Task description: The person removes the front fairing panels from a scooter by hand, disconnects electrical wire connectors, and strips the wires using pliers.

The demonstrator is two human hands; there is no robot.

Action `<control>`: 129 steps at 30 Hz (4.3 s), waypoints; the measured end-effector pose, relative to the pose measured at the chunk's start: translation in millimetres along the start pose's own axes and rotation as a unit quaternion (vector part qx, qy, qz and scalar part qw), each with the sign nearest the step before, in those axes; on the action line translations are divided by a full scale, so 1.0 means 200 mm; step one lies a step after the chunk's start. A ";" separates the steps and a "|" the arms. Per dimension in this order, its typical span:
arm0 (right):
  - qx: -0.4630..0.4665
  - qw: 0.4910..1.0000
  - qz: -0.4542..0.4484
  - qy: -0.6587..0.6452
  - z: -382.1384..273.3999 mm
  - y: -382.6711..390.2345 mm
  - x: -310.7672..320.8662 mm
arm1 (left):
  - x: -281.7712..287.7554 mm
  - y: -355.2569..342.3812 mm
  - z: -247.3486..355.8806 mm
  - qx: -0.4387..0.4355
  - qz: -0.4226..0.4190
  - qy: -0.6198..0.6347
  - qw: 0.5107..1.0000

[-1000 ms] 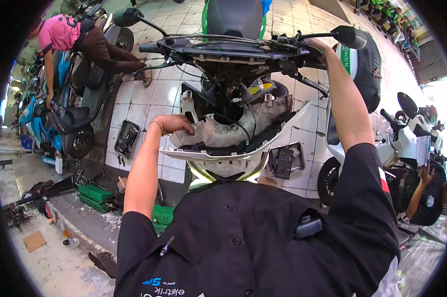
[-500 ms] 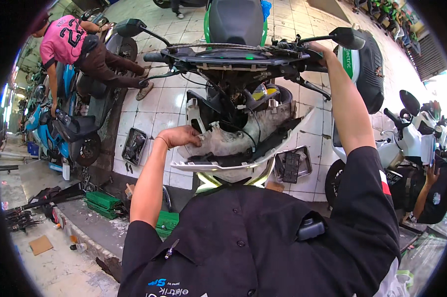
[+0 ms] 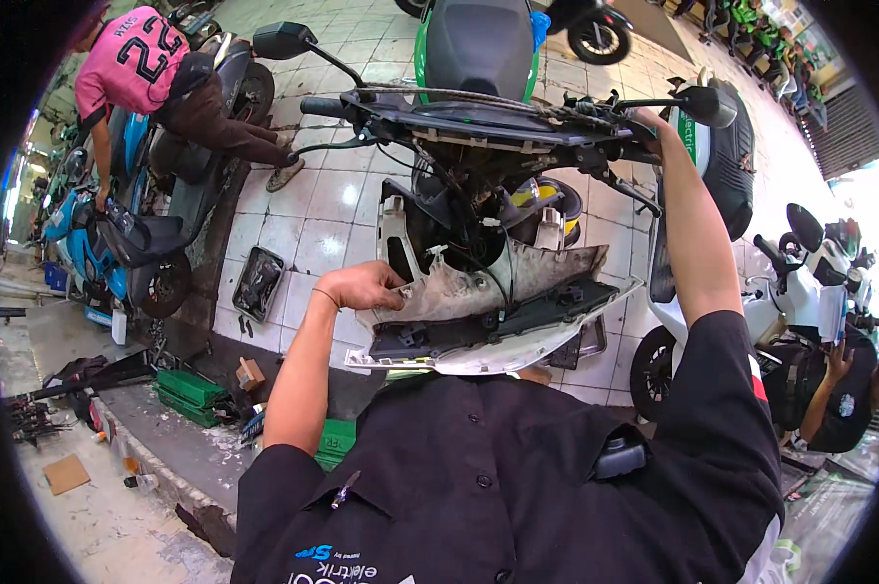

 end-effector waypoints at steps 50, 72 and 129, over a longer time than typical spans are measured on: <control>0.174 0.932 0.025 0.318 -0.20 1.17 -1.25 | 0.18 0.01 0.11 -0.065 -0.028 -0.150 0.986; 0.129 0.956 0.087 0.249 -0.02 1.13 -1.43 | 0.12 -0.63 0.29 -0.245 0.186 -0.293 0.905; 0.088 0.976 -0.050 0.194 0.01 1.11 -1.34 | 0.12 -0.62 0.36 -0.289 0.150 -0.227 0.918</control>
Point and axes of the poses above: each hand's wrist, its own y-axis away from the middle knuckle, its own x-axis out of the back of the hand, z = x × y, the point moved 10 cm from there along -y, towards the middle knuckle, and after that the axes turned 6 degrees about z, right-handed, at the moved point
